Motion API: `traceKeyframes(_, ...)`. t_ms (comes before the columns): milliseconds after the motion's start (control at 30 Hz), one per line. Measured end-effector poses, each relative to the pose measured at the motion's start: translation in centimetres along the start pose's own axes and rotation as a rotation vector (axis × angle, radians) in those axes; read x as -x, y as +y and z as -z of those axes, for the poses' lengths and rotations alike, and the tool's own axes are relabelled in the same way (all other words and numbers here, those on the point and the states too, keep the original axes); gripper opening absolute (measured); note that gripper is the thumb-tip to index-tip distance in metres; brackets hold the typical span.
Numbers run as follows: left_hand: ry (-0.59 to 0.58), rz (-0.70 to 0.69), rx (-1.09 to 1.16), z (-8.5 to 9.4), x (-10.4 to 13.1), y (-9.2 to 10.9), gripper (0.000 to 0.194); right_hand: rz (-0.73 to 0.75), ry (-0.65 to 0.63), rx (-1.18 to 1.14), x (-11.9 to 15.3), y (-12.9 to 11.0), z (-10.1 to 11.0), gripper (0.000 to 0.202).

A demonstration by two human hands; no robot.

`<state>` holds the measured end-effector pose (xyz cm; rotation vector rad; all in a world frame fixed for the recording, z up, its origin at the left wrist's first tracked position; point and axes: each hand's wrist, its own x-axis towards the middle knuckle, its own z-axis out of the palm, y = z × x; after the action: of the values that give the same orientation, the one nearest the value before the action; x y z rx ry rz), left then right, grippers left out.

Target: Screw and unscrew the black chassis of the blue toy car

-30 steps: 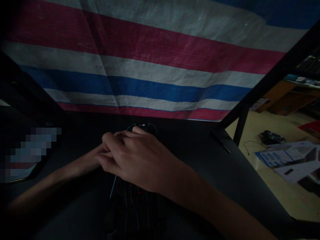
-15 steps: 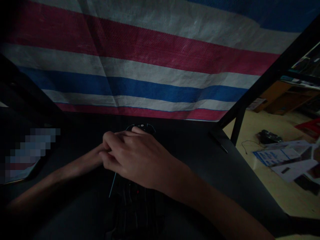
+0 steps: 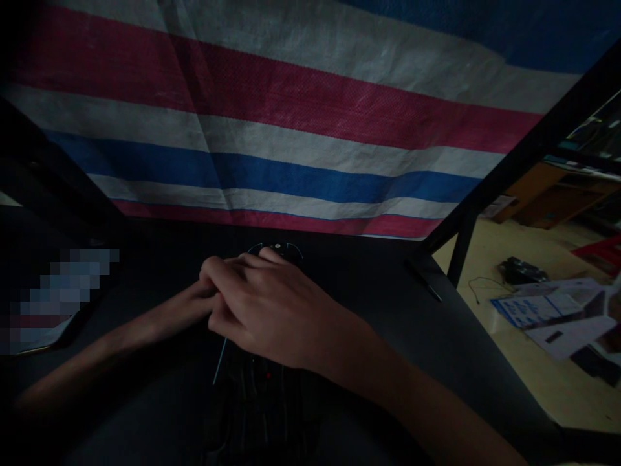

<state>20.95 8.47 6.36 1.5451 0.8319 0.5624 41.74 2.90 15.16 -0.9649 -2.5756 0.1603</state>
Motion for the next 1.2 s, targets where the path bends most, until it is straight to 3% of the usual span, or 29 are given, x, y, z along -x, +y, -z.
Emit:
traceKeyframes(100,0.020,-0.017,-0.004,0.0,-0.1,-0.1,0.077,0.028,-0.024,0.026,0.0,0.1,0.1,0.016)
traceKeyframes(233,0.019,0.028,-0.010,-0.2,-0.1,0.8,0.072,0.022,-0.003,-0.008,0.1,0.2,0.0,0.003)
traceKeyframes(400,0.050,0.025,-0.010,-0.3,0.0,1.0,0.076,0.022,0.022,-0.010,0.2,0.3,-0.1,0.008)
traceKeyframes(500,0.026,0.018,-0.034,0.0,0.1,0.3,0.070,0.005,0.004,-0.005,0.1,0.1,0.0,0.006)
traceKeyframes(600,0.027,-0.008,-0.055,0.1,0.0,-0.1,0.063,-0.029,-0.007,0.039,0.1,-0.1,-0.2,0.018)
traceKeyframes(767,0.052,0.042,-0.035,-0.1,-0.1,0.4,0.051,-0.010,0.021,-0.018,0.1,-0.1,-0.3,0.008)
traceKeyframes(867,0.045,0.013,-0.024,-0.1,0.0,0.5,0.057,-0.047,0.000,0.018,0.1,0.0,-0.1,0.013)
traceKeyframes(1033,0.034,0.008,-0.015,0.1,-0.1,0.1,0.062,0.019,0.028,0.014,0.1,0.2,-0.2,0.006)
traceKeyframes(1133,0.039,-0.018,-0.018,0.1,0.0,0.1,0.063,0.019,0.054,0.067,0.0,0.3,-0.3,0.021)
traceKeyframes(1200,0.057,-0.014,-0.018,0.0,0.1,0.2,0.063,0.038,0.054,0.069,0.0,0.2,-0.3,0.019)
